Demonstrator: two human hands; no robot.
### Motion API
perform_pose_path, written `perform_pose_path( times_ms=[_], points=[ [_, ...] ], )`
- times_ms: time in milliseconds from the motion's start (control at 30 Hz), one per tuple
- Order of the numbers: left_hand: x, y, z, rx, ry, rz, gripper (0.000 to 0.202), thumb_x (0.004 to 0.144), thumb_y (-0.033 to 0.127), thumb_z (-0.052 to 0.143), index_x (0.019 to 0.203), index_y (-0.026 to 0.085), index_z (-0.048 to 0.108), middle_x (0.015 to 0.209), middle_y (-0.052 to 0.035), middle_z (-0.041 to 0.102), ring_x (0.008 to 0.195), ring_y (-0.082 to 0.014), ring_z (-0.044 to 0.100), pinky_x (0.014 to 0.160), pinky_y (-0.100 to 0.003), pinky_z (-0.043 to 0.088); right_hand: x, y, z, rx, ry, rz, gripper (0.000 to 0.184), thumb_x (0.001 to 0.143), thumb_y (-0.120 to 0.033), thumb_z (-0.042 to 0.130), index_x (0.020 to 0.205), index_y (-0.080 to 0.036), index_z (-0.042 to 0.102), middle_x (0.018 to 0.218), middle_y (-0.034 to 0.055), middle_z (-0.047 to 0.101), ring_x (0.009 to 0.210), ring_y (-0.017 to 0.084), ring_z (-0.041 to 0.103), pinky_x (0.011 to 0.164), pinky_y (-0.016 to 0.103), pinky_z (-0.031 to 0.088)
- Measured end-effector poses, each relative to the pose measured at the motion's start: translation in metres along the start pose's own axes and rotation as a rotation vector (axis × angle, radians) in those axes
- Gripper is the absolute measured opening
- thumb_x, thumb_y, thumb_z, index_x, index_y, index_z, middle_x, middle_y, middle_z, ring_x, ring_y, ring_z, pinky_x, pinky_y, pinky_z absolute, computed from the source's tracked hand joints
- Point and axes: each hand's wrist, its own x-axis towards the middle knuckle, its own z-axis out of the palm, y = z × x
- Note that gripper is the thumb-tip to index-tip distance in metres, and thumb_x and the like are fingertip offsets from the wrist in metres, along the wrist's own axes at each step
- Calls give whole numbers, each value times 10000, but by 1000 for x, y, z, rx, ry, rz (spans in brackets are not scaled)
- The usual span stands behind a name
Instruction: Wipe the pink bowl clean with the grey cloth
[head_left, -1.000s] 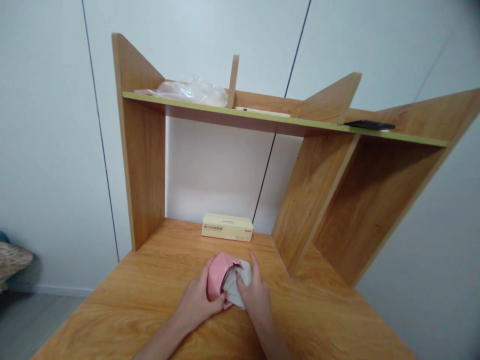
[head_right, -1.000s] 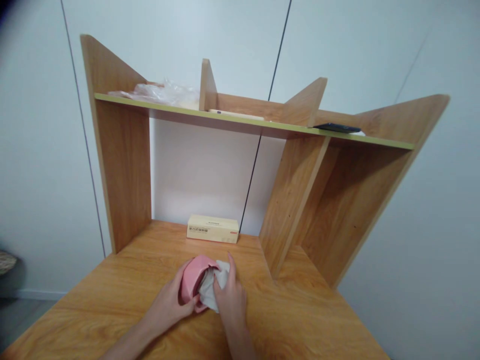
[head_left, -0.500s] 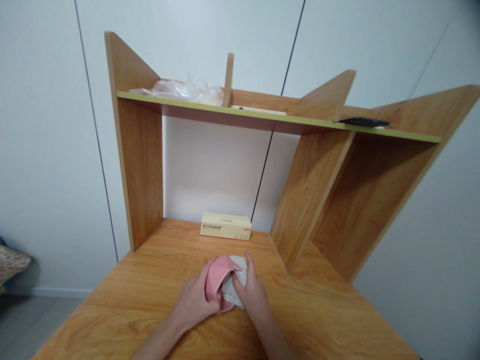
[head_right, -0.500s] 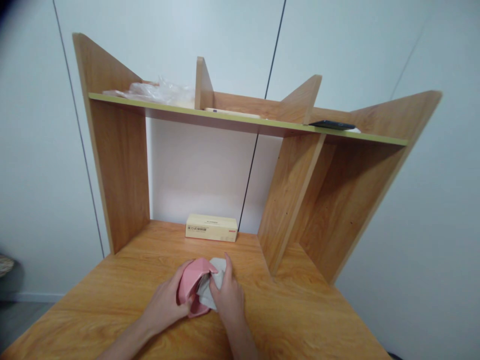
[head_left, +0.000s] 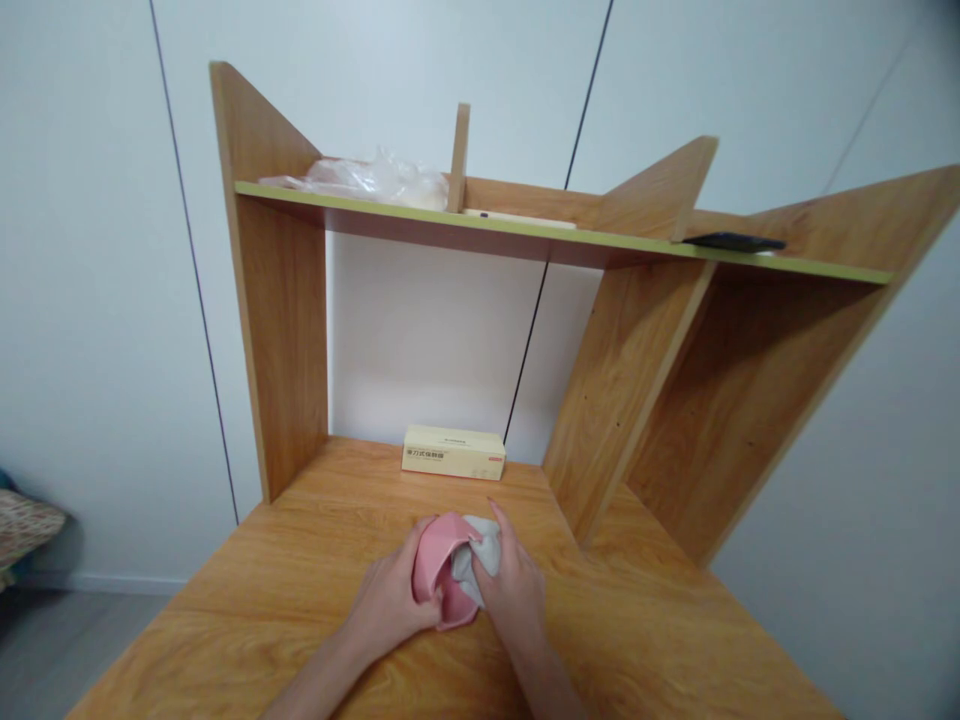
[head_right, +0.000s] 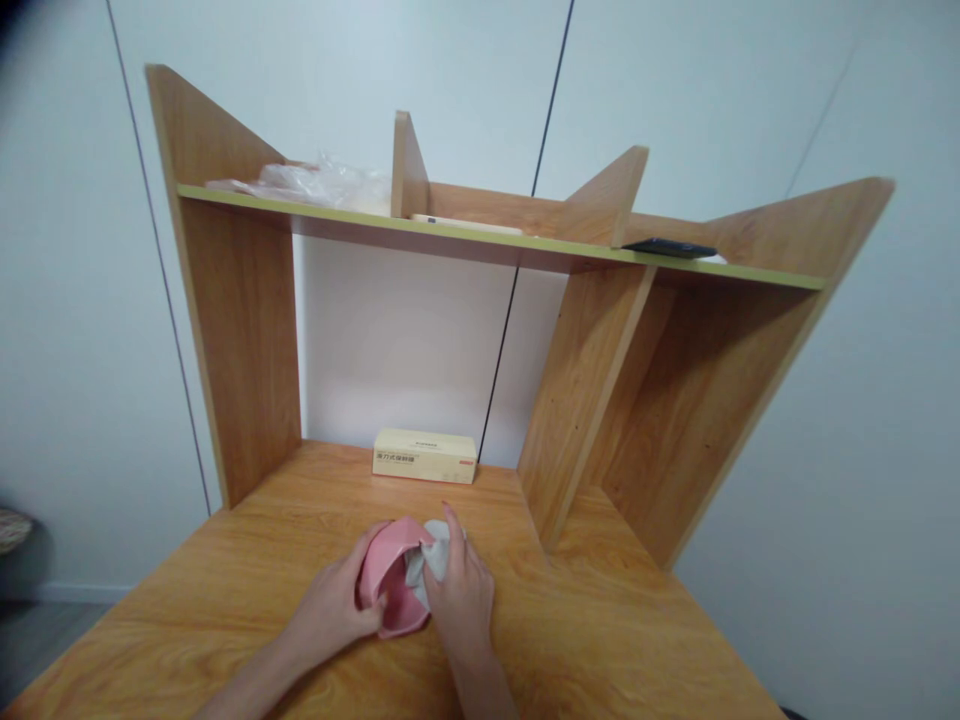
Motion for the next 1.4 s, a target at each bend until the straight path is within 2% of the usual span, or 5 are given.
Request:
perform_pose_path(
  times_ms=[400, 733, 1033, 1167, 1400],
  points=[
    [-1, 1, 1, -143, 73, 21, 677, 674, 296, 579, 1301, 233, 329, 1224, -69, 522, 1033, -254, 534, 897, -346, 396, 1, 7, 11, 272, -140, 258, 516, 755, -270, 438, 1263, -209, 370, 1062, 80, 614, 888, 218, 606, 736, 307, 447],
    [7, -8, 4, -464, 108, 74, 683, 714, 364, 592, 1294, 153, 302, 1219, -125, 507, 1049, -219, 525, 899, -318, 408, -5, 0, 25, 478, 47, 290, 467, 758, -345, 420, 1184, -155, 434, 1109, 109, 585, 981, 201, 566, 785, 283, 443],
    [4, 1, -10, -109, 135, -57, 556, 676, 348, 564, 1207, 212, 475, 1023, -52, 645, 907, -223, 596, 788, -289, 447, -6, -10, 8, 12, -3, 181, 446, 756, -315, 451, 1192, -221, 453, 1015, 69, 635, 855, 218, 615, 697, 299, 454],
    [1, 7, -15, 11, 77, -49, 576, 661, 338, 556, 1215, 207, 473, 904, -43, 676, 772, -219, 622, 699, -285, 461, -6, -10, 4, -10, -22, 68, 501, 757, -266, 444, 1251, -199, 390, 1109, 79, 596, 961, 203, 577, 773, 285, 436],
    [1, 9, -17, 12, 58, 1, 579, 653, 313, 561, 1218, 226, 469, 996, -49, 652, 842, -231, 614, 764, -295, 445, -4, -6, 9, 53, -157, 163, 520, 749, -243, 443, 1264, -208, 390, 1024, 79, 637, 846, 226, 620, 693, 288, 446]
  ],
)
